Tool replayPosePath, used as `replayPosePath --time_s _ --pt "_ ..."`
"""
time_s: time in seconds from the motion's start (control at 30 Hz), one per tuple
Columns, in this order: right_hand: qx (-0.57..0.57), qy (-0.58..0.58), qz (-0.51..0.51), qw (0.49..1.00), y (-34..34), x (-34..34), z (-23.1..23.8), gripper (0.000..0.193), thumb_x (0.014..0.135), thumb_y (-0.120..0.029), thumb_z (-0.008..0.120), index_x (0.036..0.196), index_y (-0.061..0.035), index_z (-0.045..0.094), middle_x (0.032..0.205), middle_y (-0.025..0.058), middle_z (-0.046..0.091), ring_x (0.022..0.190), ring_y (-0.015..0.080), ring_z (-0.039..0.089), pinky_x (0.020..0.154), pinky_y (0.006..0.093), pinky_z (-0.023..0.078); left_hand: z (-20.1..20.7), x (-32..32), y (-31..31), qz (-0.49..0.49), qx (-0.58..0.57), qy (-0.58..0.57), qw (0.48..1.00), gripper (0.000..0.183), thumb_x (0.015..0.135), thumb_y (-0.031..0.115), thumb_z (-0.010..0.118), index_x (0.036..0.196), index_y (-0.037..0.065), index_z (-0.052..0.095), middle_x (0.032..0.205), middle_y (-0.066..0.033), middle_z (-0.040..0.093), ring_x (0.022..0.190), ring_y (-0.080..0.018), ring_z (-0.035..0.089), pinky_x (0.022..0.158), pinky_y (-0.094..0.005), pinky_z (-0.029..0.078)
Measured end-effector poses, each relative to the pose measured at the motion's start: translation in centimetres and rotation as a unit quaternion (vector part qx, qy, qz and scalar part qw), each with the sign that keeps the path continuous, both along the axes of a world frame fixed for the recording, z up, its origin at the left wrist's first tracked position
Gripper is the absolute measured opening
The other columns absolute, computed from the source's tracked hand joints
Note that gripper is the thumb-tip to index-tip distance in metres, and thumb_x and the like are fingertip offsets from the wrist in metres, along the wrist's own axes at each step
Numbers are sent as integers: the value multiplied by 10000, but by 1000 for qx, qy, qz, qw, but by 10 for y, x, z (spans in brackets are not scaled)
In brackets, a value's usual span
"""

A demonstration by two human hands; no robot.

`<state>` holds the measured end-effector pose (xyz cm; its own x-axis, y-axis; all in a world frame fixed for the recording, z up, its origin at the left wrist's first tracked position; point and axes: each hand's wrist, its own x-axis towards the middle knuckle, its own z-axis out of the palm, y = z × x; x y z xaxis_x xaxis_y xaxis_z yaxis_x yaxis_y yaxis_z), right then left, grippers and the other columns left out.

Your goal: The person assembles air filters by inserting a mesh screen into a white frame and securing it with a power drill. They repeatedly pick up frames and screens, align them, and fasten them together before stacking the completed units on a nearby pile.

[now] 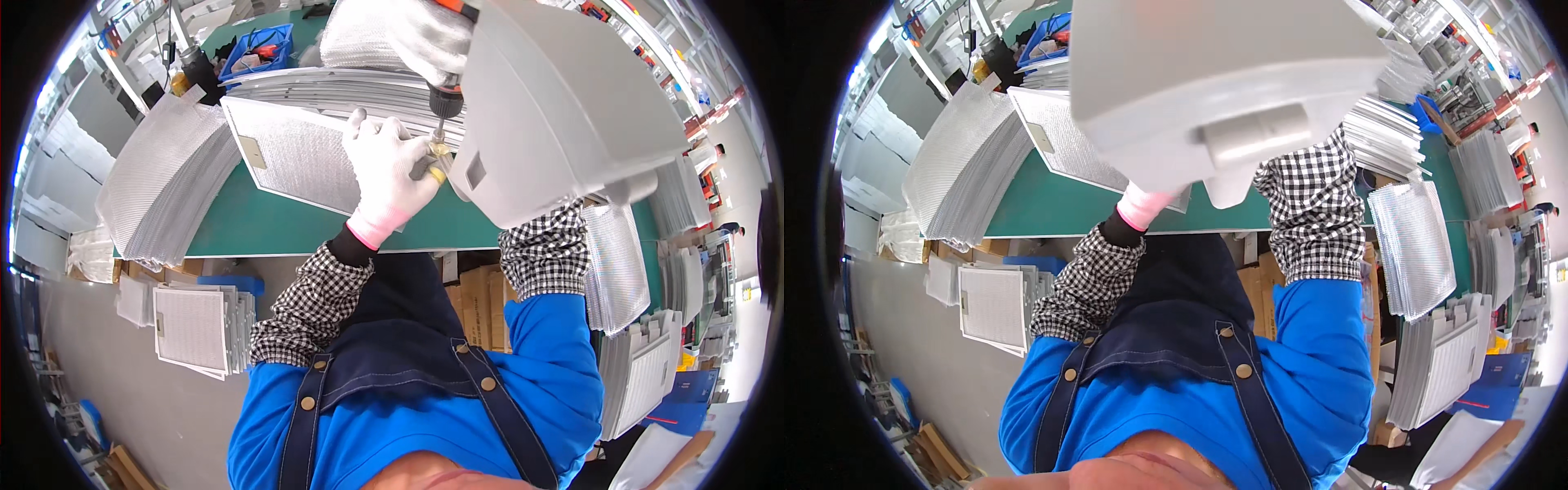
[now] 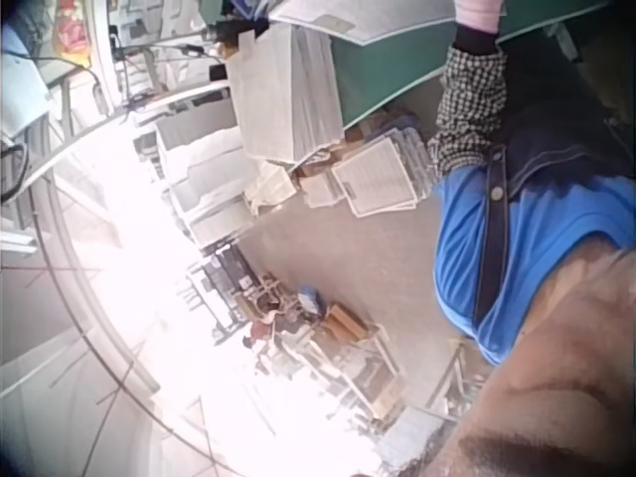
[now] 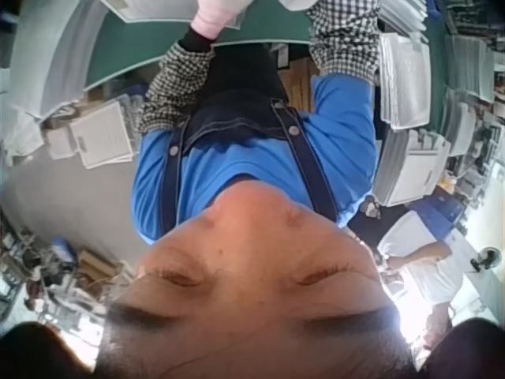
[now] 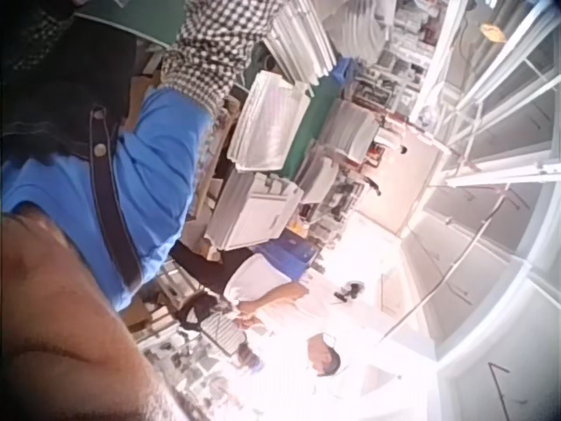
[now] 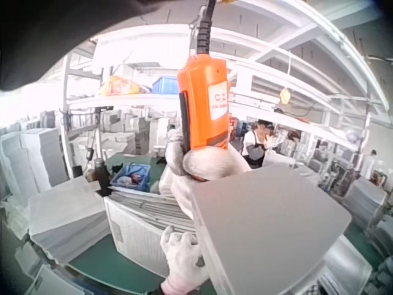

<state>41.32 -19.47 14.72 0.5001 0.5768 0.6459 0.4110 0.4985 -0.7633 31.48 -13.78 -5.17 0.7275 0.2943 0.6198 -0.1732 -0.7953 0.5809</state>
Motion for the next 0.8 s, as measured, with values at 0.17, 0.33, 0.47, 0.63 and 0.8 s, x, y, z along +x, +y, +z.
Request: replayPosePath --time_s 0.17,0.33,0.47,0.63,0.8 --pt "-22 -8 -60 998 -18 -1 2 311 868 -309 688 903 0 700 728 74 661 653 157 638 622 316 522 30 4 -23 58 115 -98 987 143 633 219 768 748 167 701 819 -51 521 929 -301 509 1100 -584 273" --pt "-65 -39 -130 989 14 -5 7 378 832 -357 713 866 19 721 702 106 687 641 188 665 621 350 547 15 -9 -9 101 123 -148 976 306 745 289 832 946 100 698 908 -128 689 873 -372 644 887 -549 424" --pt "-50 94 -151 983 -16 -12 23 360 747 -331 775 819 21 740 707 123 709 633 187 674 577 367 541 4 3 7 73 117 -135 981 325 778 201 829 1048 30 773 986 -134 760 899 -235 720 798 -317 545" --pt "43 135 -155 978 -30 -10 26 243 701 -131 779 808 59 672 689 129 681 552 207 652 524 356 539 17 1 1 167 271 -137 938 465 890 470 702 1020 26 748 860 -75 733 835 -276 645 1009 -521 428" --pt "54 -62 -260 962 -53 14 52 282 724 -199 794 841 39 699 756 142 704 662 219 679 597 376 559 20 -80 25 129 238 -227 936 486 1017 319 573 1370 -13 531 1320 -189 589 1227 -347 557 1071 -499 419"
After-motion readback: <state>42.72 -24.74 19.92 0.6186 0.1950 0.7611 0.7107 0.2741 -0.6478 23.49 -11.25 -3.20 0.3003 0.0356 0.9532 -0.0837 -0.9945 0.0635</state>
